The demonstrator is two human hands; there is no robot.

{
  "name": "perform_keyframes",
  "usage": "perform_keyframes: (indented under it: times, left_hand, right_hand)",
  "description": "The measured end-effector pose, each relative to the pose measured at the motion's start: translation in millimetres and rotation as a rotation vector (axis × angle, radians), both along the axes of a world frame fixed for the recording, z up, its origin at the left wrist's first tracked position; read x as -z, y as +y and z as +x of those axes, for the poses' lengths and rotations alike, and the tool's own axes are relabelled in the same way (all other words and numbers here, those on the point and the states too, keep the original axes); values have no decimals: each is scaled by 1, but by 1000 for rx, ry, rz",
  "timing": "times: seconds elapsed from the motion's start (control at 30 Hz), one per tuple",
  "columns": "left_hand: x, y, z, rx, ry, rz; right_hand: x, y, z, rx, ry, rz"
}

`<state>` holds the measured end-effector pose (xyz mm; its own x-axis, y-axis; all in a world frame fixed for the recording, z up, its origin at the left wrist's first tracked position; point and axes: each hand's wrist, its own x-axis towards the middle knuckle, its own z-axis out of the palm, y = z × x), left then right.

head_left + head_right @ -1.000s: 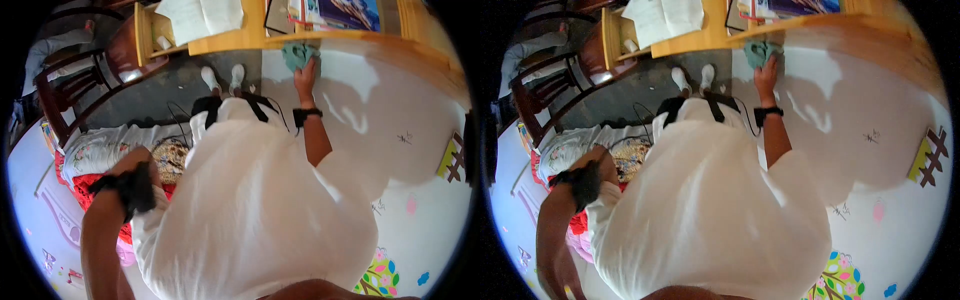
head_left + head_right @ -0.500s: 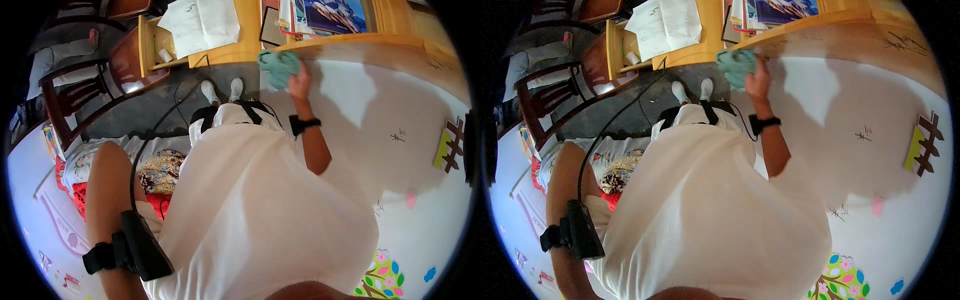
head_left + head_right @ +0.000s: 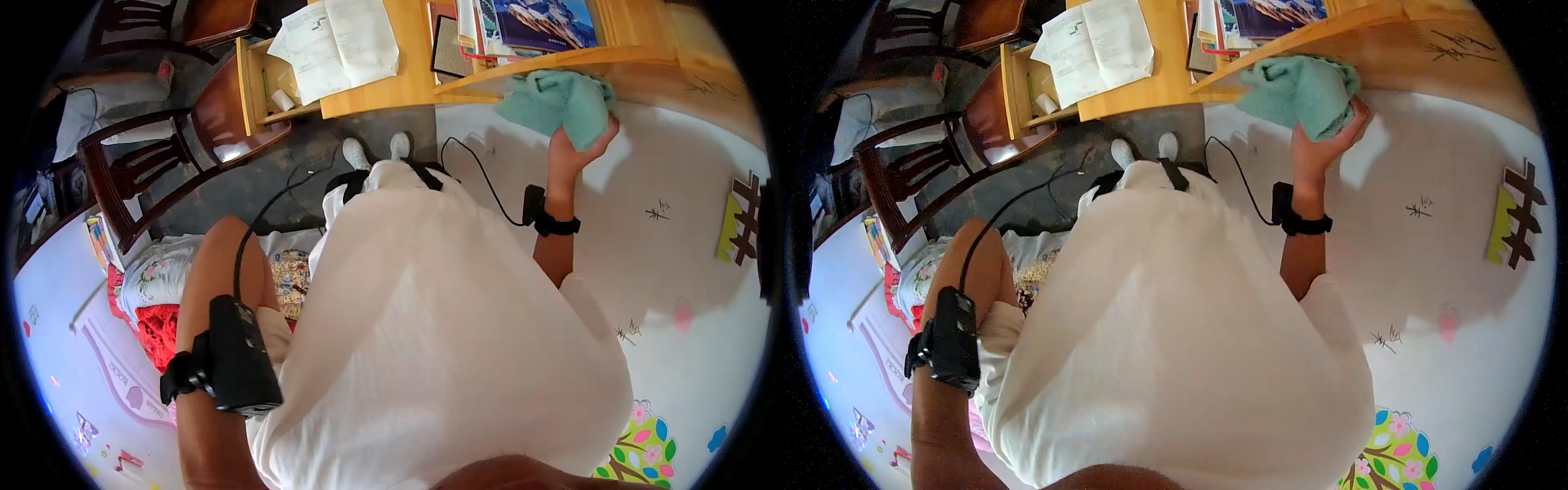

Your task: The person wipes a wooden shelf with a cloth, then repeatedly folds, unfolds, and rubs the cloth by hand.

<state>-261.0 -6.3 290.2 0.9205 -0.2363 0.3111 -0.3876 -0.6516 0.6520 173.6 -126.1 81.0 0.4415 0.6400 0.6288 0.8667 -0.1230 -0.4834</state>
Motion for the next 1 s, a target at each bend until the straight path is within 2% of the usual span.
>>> perform_keyframes:
  times: [0.03, 0.07, 0.23, 0.3, 0.37, 0.4, 0.43, 0.5, 0.57, 0.6, 0.67, 0.73, 0.8, 0.87, 0.93, 0.97, 1.0]
  left_hand:
    - [0, 1, 2, 5, -7, -6]
    - [2, 4, 6, 7, -12, -10]
    - [24, 20, 38, -8, -41, -107]
    - [44, 24, 63, -48, -69, -208]
    - [76, 22, 100, -142, -86, -360]
    - [99, 17, 122, -205, -72, -468]
    - [122, 9, 144, -302, 22, -682]
    - [164, 0, 179, -416, 149, -925]
    - [214, -5, 209, -450, 124, -1025]
    - [215, -8, 219, -454, 113, -1021]
    - [213, -11, 237, -535, 38, -1059]
    - [175, -10, 239, -524, -17, -1052]
    - [146, -7, 237, -488, -133, -668]
    - [131, -10, 242, -488, -200, -590]
    - [127, -10, 250, -550, -386, -399]
    - [132, -8, 253, -550, -392, -396]
    - [143, -4, 255, -538, -308, -336]
  right_hand:
    - [0, -5, -2, -29, -63, 112]
    - [-8, -8, -1, -35, -61, 112]
    - [-69, -3, -9, 70, 143, 652]
    - [-58, 4, 2, 59, 130, 540]
    - [-30, 8, 1, 86, -59, 187]
    - [-17, 12, -1, 125, -159, 25]
    - [-7, 14, -7, 153, -255, -100]
    - [8, 19, -20, 153, -313, -177]
    - [18, 21, -29, -175, 21, -117]
    - [22, 20, -32, -182, 13, -111]
    - [22, 8, -38, -175, 231, -106]
    - [-5, -3, -44, -182, 235, -123]
    - [-28, -14, -54, -85, 815, 146]
    - [-48, -10, -49, -166, 724, 181]
    - [-52, -4, -42, -249, 623, 213]
    - [-48, 4, -38, -149, 466, 87]
    - [-39, 10, -33, -146, 417, 76]
